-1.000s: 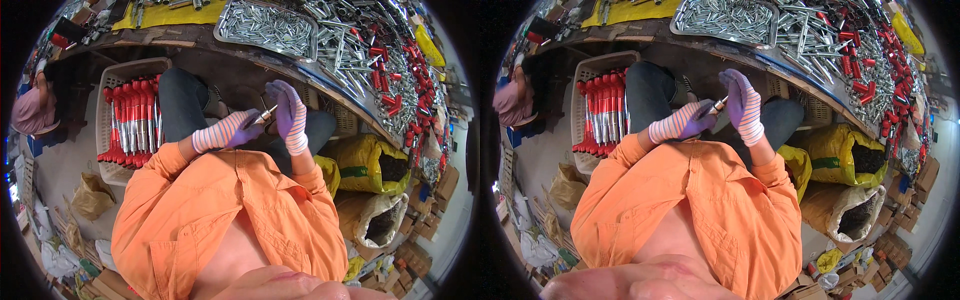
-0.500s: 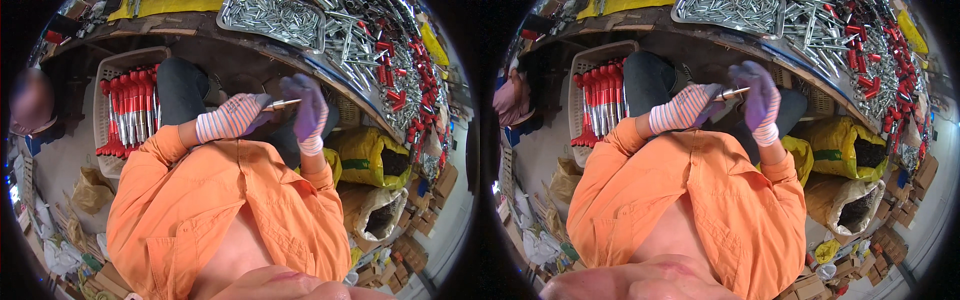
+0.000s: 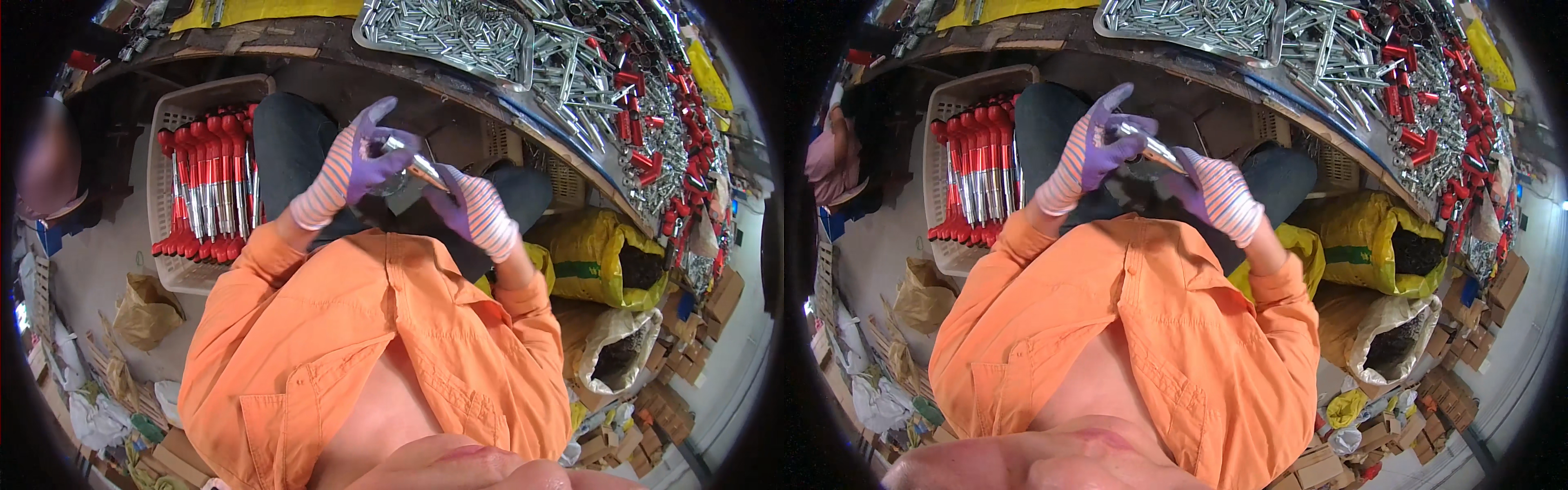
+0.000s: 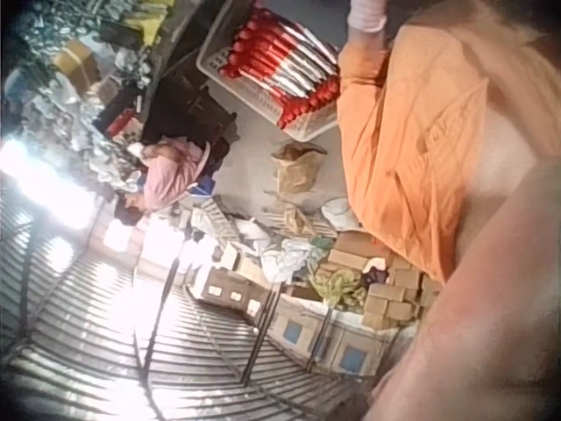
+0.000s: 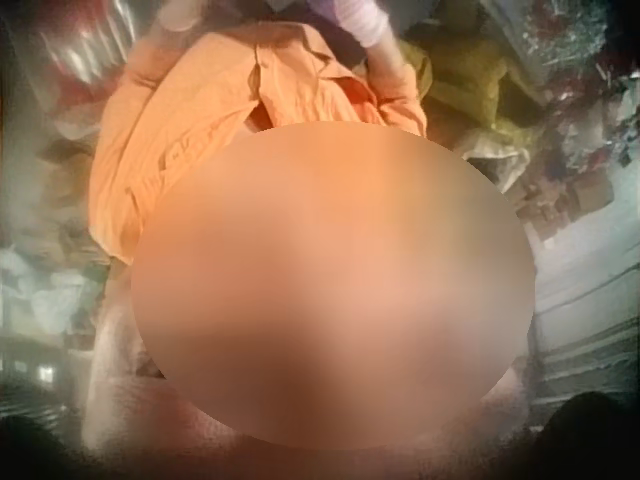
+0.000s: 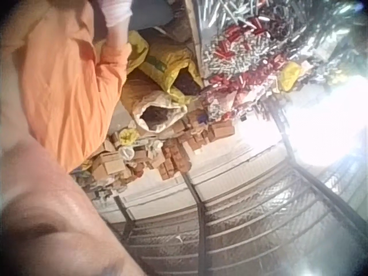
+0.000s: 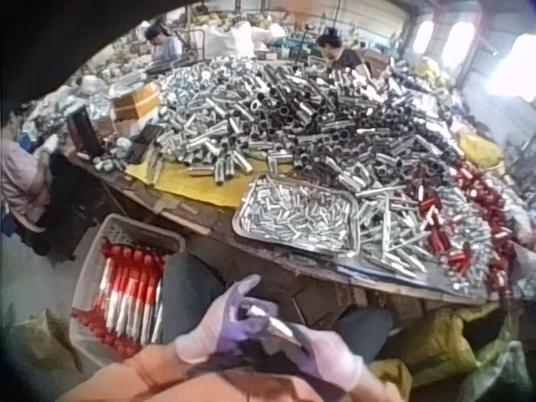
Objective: Assembling T-handle socket wrenches by joining metal components and handles.
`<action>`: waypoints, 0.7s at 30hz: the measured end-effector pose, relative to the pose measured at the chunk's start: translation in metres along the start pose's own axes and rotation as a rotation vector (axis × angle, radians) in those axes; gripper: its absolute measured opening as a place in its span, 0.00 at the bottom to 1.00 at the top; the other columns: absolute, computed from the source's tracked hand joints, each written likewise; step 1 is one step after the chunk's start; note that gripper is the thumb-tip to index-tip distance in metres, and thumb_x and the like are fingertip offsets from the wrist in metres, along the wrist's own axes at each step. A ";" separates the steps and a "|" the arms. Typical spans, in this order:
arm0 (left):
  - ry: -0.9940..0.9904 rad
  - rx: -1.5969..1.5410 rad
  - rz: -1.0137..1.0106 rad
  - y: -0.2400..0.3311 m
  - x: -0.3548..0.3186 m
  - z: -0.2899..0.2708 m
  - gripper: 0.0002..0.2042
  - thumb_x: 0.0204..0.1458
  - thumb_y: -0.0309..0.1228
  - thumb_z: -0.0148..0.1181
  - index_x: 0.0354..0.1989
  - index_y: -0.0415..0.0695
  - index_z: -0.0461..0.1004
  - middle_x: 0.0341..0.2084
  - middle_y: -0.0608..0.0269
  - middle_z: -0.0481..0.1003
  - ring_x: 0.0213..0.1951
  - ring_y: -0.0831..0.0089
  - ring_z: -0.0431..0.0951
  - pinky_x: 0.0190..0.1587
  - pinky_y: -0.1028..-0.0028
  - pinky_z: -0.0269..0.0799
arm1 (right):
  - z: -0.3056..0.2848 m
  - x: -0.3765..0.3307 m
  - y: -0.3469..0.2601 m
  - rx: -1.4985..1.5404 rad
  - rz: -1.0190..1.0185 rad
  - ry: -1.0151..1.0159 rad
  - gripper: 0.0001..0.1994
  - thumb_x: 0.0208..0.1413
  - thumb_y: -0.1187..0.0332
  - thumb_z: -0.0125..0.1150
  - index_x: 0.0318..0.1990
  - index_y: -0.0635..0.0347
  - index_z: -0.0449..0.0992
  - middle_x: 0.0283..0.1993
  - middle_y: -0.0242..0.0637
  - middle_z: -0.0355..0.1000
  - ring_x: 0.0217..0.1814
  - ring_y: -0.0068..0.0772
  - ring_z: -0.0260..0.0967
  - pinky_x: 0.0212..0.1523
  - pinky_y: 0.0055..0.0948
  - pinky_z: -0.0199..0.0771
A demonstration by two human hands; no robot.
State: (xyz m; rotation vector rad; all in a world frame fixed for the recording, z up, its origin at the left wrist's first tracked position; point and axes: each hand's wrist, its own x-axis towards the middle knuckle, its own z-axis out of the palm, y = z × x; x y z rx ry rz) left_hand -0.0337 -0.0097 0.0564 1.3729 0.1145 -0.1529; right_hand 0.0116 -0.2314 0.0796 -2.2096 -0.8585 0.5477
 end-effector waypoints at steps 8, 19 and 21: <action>-0.131 0.581 0.017 -0.051 -0.013 0.009 0.13 0.58 0.40 0.55 0.41 0.43 0.72 0.21 0.51 0.73 0.23 0.58 0.75 0.28 0.62 0.68 | -0.117 0.114 0.062 -0.466 -0.068 0.153 0.20 0.55 0.66 0.59 0.54 0.62 0.72 0.54 0.42 0.73 0.50 0.47 0.73 0.51 0.37 0.71; -0.192 0.108 -0.260 -0.037 -0.024 -0.014 0.16 0.56 0.28 0.55 0.53 0.41 0.67 0.30 0.70 0.73 0.29 0.83 0.69 0.32 0.78 0.67 | -0.210 0.178 0.112 -0.673 -0.247 0.538 0.17 0.55 0.69 0.58 0.53 0.52 0.73 0.45 0.47 0.74 0.45 0.51 0.72 0.48 0.40 0.72; -0.116 -0.149 -0.309 -0.021 -0.020 -0.019 0.18 0.55 0.28 0.59 0.54 0.40 0.69 0.26 0.74 0.71 0.28 0.86 0.68 0.30 0.82 0.66 | -0.189 0.151 0.100 -0.764 -0.236 0.592 0.18 0.53 0.64 0.62 0.52 0.51 0.75 0.43 0.47 0.75 0.42 0.47 0.73 0.44 0.39 0.73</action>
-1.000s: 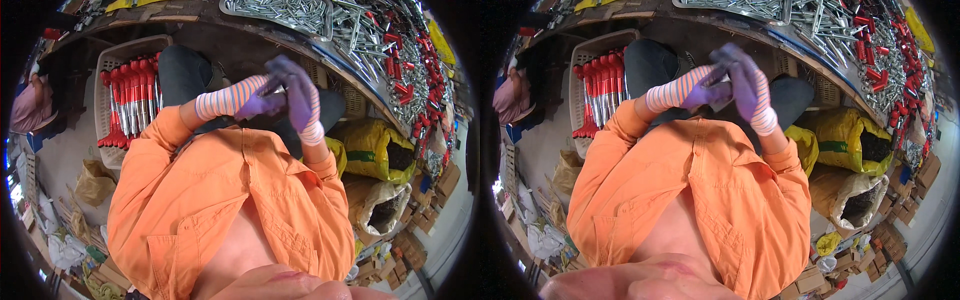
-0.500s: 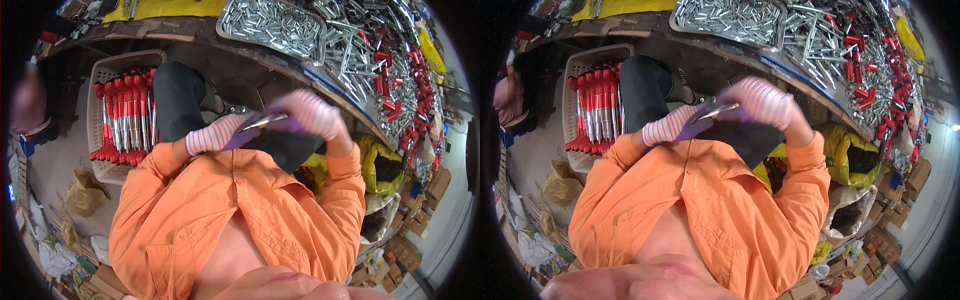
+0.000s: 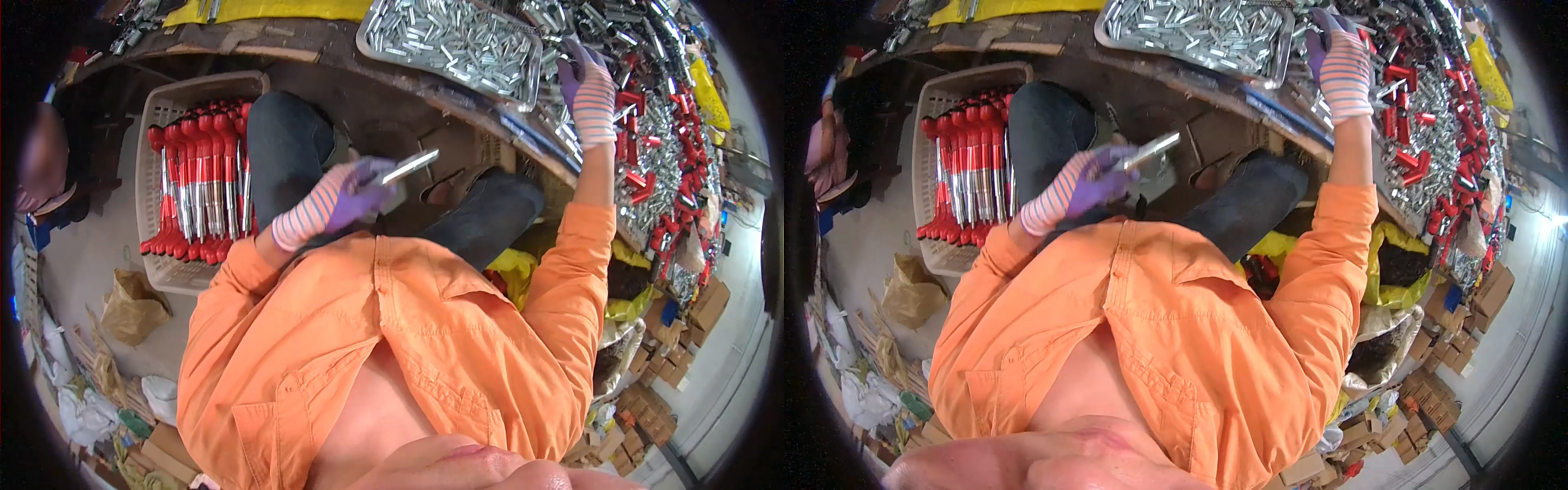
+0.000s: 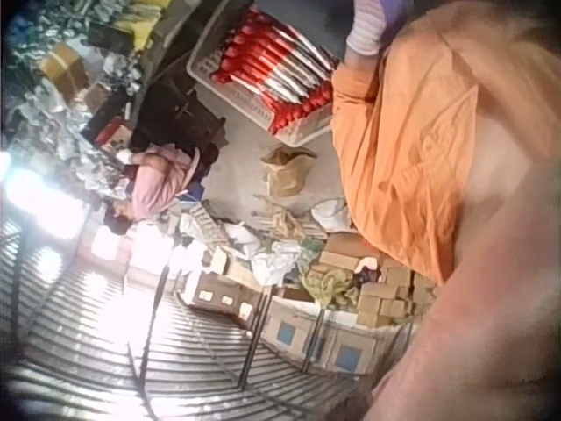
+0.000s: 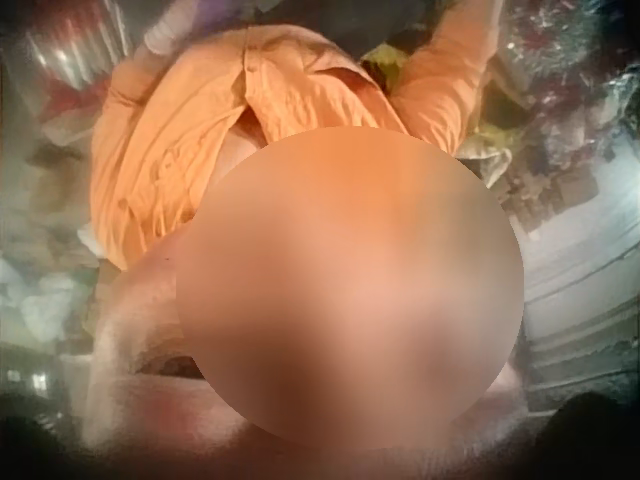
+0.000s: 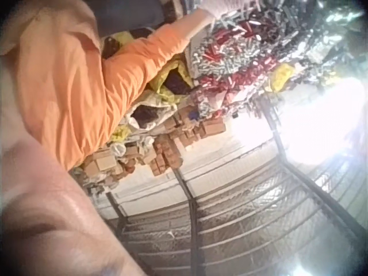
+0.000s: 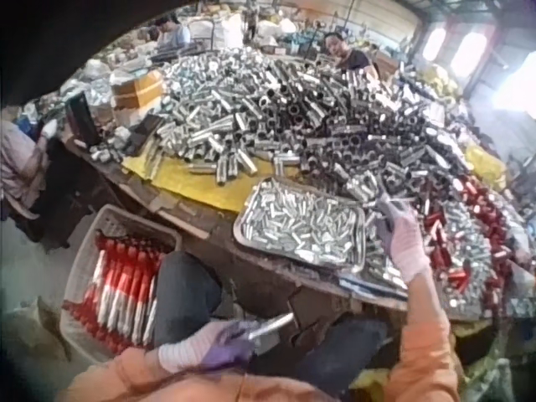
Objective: Assembling T-handle socket wrenches by joining metal components and handles.
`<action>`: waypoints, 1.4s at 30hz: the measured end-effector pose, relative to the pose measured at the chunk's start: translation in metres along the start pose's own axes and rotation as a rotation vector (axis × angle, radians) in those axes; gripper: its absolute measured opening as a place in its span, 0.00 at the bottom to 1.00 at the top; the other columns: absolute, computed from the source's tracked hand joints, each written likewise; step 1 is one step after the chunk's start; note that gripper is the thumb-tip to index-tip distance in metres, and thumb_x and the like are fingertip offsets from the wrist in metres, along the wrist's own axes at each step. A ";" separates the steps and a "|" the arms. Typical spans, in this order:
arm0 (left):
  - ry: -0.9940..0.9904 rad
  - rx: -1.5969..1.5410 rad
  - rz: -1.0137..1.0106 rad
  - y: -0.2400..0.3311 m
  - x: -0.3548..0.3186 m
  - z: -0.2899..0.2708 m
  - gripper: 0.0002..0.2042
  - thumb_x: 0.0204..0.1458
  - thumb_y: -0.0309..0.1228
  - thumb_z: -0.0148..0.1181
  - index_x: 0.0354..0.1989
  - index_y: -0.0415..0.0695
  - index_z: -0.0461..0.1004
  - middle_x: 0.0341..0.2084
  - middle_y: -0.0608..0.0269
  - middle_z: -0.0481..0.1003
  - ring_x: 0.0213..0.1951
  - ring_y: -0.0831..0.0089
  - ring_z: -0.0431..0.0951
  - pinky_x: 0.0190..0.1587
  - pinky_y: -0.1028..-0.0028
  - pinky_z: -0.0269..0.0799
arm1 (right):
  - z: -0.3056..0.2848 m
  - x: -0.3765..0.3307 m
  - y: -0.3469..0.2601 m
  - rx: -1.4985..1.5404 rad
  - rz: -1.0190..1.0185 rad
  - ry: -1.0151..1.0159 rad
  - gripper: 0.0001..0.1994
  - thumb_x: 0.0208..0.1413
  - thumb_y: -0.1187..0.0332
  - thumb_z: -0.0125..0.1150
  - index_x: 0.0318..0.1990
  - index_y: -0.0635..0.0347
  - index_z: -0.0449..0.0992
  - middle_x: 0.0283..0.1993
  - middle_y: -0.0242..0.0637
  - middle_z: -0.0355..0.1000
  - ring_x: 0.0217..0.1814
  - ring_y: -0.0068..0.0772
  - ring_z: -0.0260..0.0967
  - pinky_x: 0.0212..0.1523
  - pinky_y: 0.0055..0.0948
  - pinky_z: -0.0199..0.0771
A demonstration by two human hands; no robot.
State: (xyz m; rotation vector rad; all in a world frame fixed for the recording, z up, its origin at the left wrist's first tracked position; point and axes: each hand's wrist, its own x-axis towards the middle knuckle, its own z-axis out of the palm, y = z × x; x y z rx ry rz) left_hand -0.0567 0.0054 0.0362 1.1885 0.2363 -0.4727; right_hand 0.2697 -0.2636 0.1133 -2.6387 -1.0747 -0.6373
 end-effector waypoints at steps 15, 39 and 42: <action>0.411 1.559 0.779 0.152 0.120 -0.044 0.14 0.51 0.40 0.58 0.40 0.43 0.77 0.43 0.46 0.73 0.47 0.51 0.73 0.50 0.59 0.70 | -0.015 0.030 -0.031 0.966 0.299 -0.010 0.19 0.54 0.70 0.65 0.53 0.64 0.74 0.42 0.33 0.77 0.42 0.20 0.71 0.45 0.22 0.71; -0.269 0.307 -0.007 0.059 0.045 0.010 0.19 0.59 0.50 0.52 0.42 0.46 0.75 0.21 0.71 0.73 0.13 0.90 0.62 0.14 0.88 0.55 | -0.057 -0.118 -0.162 1.477 0.491 -0.507 0.14 0.58 0.74 0.57 0.52 0.66 0.74 0.41 0.30 0.74 0.38 0.16 0.68 0.40 0.18 0.70; -0.461 -0.277 -0.280 0.042 0.049 0.016 0.17 0.59 0.47 0.54 0.43 0.44 0.74 0.23 0.70 0.73 0.14 0.90 0.62 0.14 0.87 0.52 | -0.015 -0.145 -0.179 2.026 0.855 -0.239 0.11 0.61 0.67 0.55 0.45 0.64 0.74 0.37 0.32 0.73 0.32 0.20 0.69 0.35 0.20 0.72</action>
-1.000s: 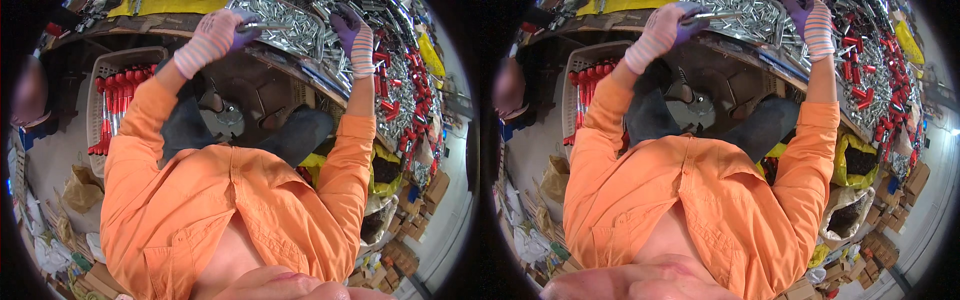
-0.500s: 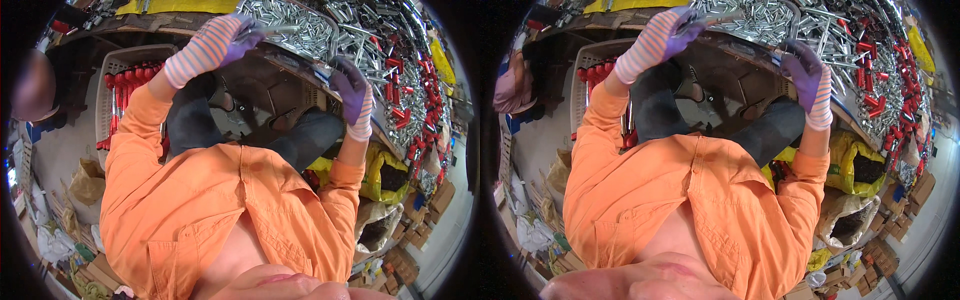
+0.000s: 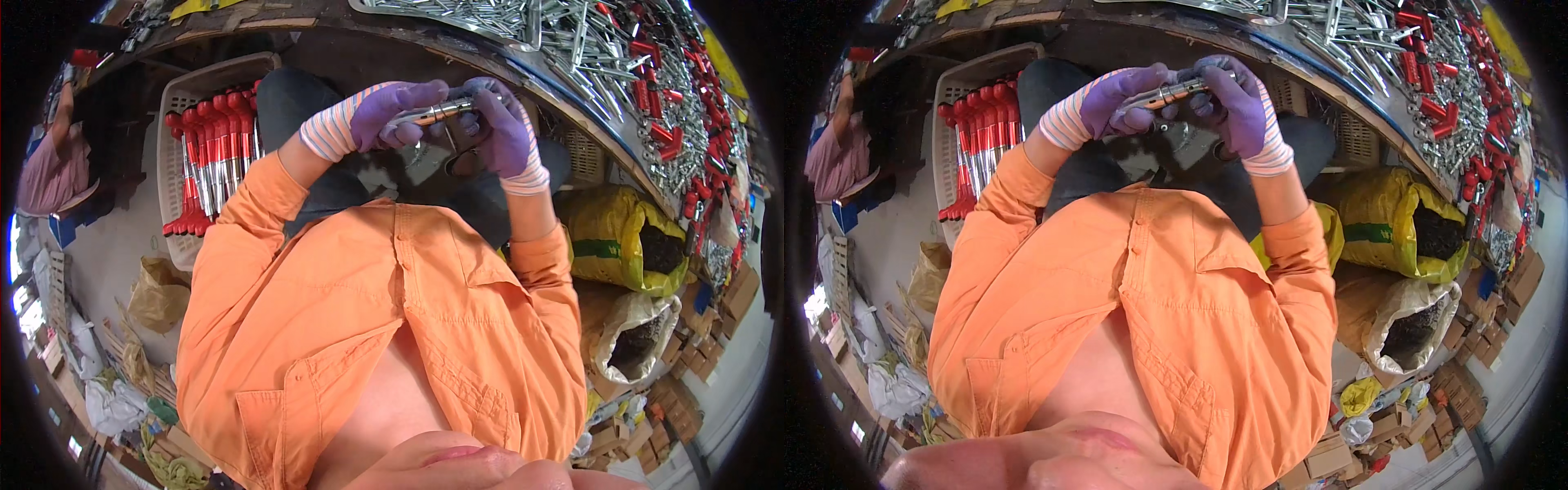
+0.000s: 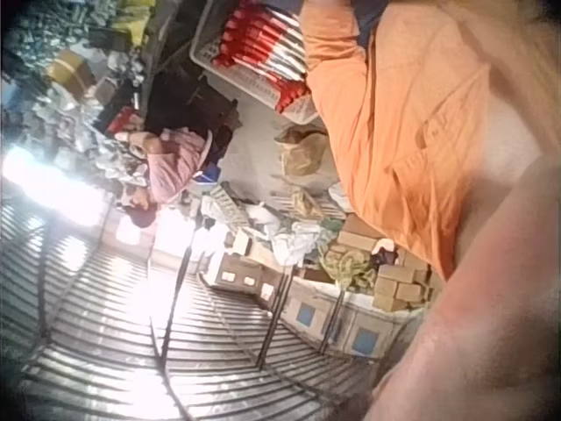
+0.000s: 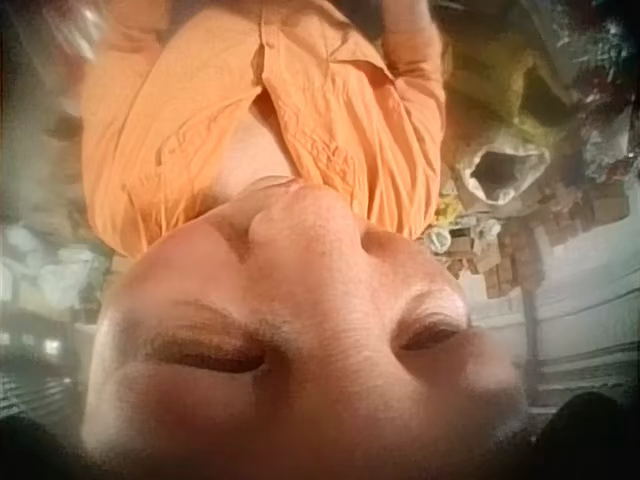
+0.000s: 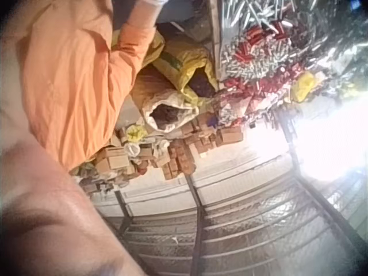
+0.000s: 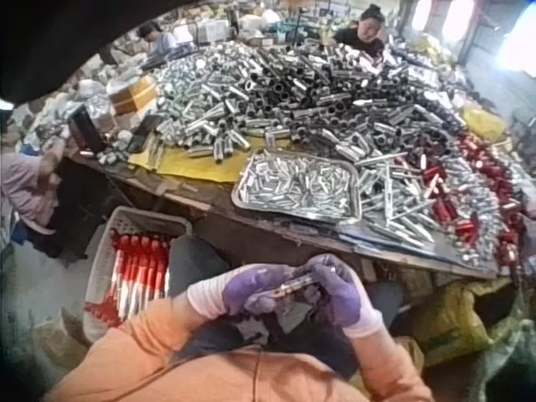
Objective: Assembling T-handle socket wrenches by joining metal components and handles.
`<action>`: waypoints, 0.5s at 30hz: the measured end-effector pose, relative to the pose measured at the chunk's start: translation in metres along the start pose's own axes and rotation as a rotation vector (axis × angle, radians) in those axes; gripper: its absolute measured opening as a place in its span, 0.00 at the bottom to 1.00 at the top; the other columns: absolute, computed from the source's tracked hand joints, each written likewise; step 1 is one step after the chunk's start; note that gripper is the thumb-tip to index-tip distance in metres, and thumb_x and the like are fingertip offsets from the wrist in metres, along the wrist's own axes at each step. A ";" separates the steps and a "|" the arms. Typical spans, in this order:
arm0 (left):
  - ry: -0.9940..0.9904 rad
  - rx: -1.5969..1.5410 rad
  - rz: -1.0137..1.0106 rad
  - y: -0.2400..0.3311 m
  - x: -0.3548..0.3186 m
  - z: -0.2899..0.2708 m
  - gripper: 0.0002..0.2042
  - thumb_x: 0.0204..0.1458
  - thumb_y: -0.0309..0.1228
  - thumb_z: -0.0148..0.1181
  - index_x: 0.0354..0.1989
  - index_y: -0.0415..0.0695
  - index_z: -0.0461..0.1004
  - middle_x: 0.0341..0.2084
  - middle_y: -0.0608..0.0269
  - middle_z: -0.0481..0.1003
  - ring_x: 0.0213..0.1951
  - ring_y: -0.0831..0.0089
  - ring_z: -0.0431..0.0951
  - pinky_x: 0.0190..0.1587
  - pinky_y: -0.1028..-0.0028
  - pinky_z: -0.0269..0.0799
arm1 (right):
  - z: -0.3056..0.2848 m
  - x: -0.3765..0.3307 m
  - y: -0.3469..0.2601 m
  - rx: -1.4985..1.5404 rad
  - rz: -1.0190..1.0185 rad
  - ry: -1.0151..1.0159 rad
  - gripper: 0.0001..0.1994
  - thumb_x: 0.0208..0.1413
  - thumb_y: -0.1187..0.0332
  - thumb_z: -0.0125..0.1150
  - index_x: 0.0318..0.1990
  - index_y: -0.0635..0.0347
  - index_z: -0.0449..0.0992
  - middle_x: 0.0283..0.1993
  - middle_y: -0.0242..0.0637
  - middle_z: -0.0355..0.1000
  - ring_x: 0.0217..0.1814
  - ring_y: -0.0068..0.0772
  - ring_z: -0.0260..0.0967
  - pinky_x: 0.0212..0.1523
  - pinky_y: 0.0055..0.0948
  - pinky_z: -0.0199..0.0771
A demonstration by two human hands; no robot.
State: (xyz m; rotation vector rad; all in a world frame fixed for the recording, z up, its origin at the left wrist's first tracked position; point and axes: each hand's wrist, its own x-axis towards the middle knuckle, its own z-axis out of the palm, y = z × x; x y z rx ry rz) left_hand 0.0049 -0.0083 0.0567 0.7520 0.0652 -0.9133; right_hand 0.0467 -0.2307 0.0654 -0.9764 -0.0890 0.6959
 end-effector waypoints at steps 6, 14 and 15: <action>0.295 0.751 0.545 -0.038 0.012 0.029 0.18 0.57 0.31 0.58 0.55 0.38 0.70 0.37 0.65 0.77 0.38 0.80 0.74 0.42 0.78 0.72 | -0.002 -0.029 0.015 -0.086 -0.092 0.328 0.08 0.60 0.67 0.55 0.40 0.62 0.75 0.32 0.32 0.73 0.27 0.17 0.66 0.26 0.17 0.66; 0.440 0.592 0.355 -0.030 0.011 0.040 0.10 0.53 0.30 0.64 0.41 0.38 0.79 0.31 0.68 0.78 0.33 0.84 0.73 0.38 0.80 0.71 | -0.007 -0.039 0.025 -0.116 -0.088 0.307 0.17 0.60 0.72 0.53 0.56 0.63 0.66 0.44 0.38 0.75 0.34 0.19 0.68 0.33 0.19 0.68; 0.505 0.590 0.371 -0.025 0.007 0.032 0.10 0.53 0.30 0.64 0.40 0.38 0.79 0.29 0.69 0.78 0.32 0.86 0.71 0.36 0.80 0.70 | -0.007 -0.039 0.013 -0.220 -0.113 0.307 0.19 0.60 0.74 0.53 0.58 0.62 0.65 0.46 0.37 0.75 0.37 0.19 0.68 0.36 0.20 0.69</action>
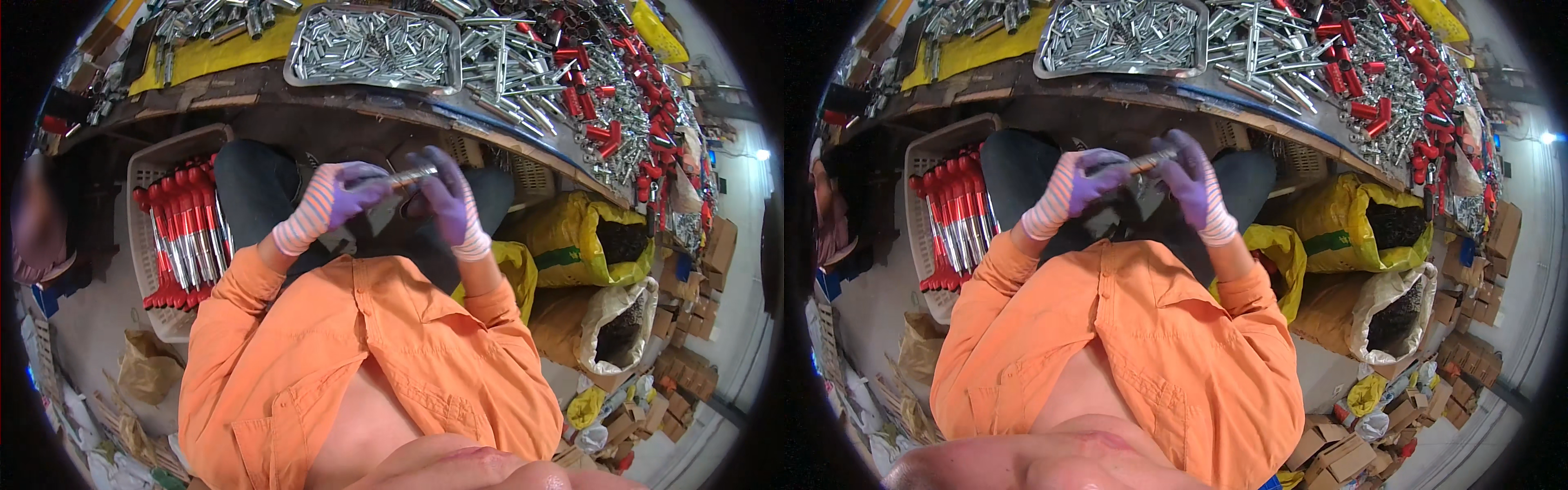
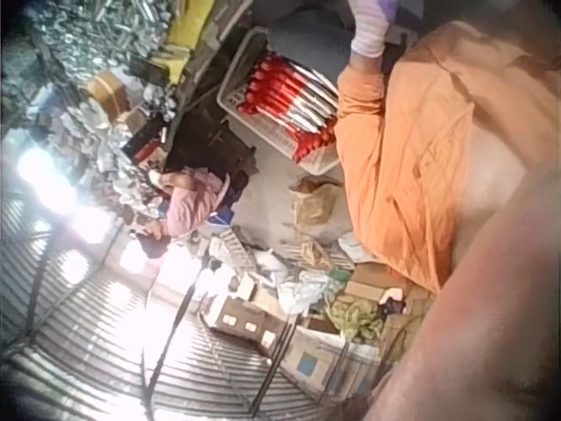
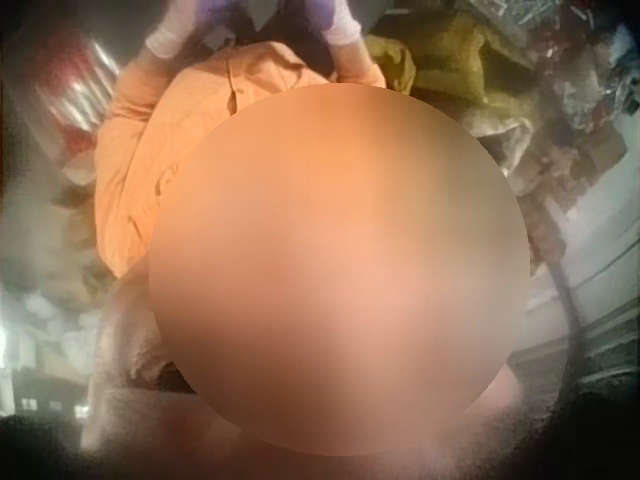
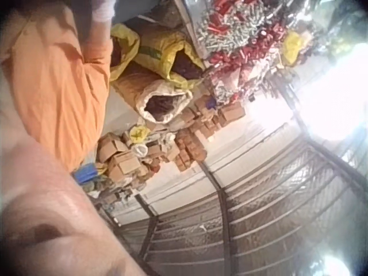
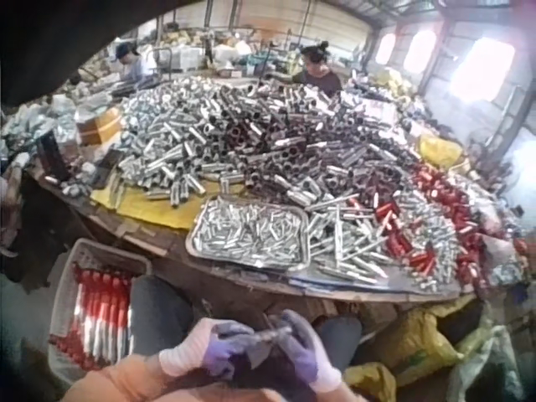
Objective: Assembling T-handle socket wrenches by joining metal components and handles.
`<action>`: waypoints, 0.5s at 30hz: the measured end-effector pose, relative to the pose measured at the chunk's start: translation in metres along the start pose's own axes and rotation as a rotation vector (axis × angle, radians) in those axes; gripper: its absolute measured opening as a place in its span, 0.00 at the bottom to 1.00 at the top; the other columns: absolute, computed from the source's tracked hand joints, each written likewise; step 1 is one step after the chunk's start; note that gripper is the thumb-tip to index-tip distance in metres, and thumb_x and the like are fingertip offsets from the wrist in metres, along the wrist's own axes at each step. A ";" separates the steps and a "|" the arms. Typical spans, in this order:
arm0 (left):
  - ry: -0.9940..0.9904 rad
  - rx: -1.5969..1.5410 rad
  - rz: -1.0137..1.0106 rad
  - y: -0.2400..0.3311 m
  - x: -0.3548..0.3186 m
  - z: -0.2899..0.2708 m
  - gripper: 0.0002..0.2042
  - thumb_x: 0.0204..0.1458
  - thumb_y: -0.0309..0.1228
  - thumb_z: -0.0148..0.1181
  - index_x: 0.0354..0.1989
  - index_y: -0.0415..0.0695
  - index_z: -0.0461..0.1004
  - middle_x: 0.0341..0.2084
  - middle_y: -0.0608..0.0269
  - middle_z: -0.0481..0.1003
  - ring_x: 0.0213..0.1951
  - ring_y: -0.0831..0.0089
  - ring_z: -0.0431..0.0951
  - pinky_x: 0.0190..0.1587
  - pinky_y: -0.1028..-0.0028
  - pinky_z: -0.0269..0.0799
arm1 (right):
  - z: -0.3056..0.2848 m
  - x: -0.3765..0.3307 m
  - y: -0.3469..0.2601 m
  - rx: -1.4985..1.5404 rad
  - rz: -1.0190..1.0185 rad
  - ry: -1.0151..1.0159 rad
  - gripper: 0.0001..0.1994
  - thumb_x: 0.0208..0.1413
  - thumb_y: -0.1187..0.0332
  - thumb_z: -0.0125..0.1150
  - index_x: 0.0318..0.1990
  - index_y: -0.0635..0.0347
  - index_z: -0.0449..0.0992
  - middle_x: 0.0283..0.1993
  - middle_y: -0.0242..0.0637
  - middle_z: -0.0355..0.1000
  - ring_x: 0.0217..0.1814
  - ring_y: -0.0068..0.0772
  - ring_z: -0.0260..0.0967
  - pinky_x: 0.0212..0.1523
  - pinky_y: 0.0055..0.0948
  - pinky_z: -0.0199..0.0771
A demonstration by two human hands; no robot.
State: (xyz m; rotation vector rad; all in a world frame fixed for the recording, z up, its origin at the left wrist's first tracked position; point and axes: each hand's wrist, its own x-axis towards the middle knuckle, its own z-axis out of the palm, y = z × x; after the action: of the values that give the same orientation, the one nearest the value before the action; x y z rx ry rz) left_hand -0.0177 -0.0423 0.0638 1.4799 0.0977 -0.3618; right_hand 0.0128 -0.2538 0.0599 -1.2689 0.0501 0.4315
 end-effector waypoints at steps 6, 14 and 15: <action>0.185 -0.100 -0.155 0.005 0.021 -0.034 0.10 0.52 0.33 0.64 0.38 0.41 0.80 0.24 0.74 0.75 0.26 0.87 0.69 0.28 0.83 0.66 | -0.077 0.155 -0.122 -0.919 -0.789 0.251 0.10 0.57 0.72 0.59 0.45 0.66 0.78 0.38 0.32 0.78 0.38 0.18 0.71 0.43 0.23 0.72; -0.001 -0.052 -0.293 -0.006 0.009 -0.020 0.11 0.53 0.36 0.63 0.38 0.42 0.80 0.21 0.74 0.74 0.21 0.87 0.66 0.23 0.82 0.61 | -0.184 0.398 -0.242 -2.197 -0.642 0.438 0.19 0.57 0.69 0.47 0.57 0.49 0.69 0.56 0.47 0.70 0.57 0.52 0.68 0.56 0.45 0.70; -0.019 -0.004 -0.311 -0.002 0.009 -0.024 0.11 0.53 0.36 0.63 0.38 0.41 0.80 0.22 0.73 0.75 0.23 0.86 0.67 0.25 0.82 0.62 | -0.195 0.401 -0.249 -2.256 -0.634 0.391 0.19 0.58 0.68 0.46 0.57 0.48 0.70 0.56 0.47 0.70 0.57 0.51 0.68 0.56 0.44 0.70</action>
State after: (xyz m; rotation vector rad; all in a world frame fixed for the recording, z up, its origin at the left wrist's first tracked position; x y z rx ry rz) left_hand -0.0064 -0.0204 0.0569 1.4582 0.3155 -0.6259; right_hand 0.5050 -0.3771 0.1181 -3.3678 -0.6883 -0.6718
